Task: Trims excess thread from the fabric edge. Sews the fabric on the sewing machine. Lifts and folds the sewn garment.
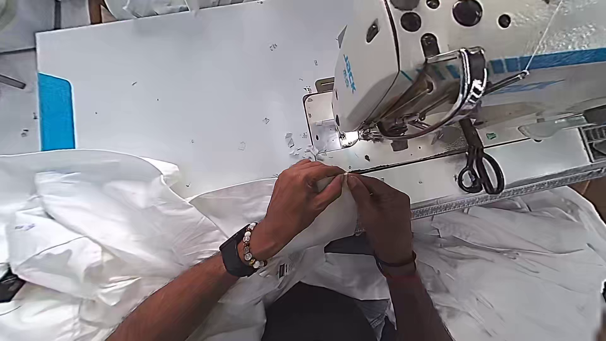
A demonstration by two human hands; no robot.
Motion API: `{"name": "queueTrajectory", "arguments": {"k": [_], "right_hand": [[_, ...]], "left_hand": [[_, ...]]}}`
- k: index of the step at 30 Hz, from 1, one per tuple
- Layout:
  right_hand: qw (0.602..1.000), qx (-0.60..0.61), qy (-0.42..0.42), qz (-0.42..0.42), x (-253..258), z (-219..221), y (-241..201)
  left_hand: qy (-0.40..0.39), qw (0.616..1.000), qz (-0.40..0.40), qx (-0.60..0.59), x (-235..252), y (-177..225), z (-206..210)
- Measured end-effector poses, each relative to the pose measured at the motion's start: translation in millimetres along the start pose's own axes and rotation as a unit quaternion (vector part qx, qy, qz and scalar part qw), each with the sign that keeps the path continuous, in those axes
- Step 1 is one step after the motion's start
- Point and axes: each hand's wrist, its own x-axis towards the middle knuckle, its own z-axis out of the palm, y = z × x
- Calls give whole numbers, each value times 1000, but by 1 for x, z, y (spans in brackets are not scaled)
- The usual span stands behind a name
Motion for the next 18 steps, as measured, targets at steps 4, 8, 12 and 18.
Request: {"name": "queueTrajectory", "arguments": {"k": [4, 8, 12, 18], "right_hand": [[994, 78, -48, 61, 11, -8, 0], [994, 68, -38, 74, 12, -5, -6], [995, -75, 72, 7, 3, 13, -2], [935, -263, 173, -165, -4, 27, -3]], "left_hand": [[-11, 999, 35, 15, 2, -1, -3], [-48, 998, 12, 31, 3, 4, -10], [-65, 995, -27, 75, 1, 12, -14], [-55, 995, 5, 79, 1, 11, -15]]}}
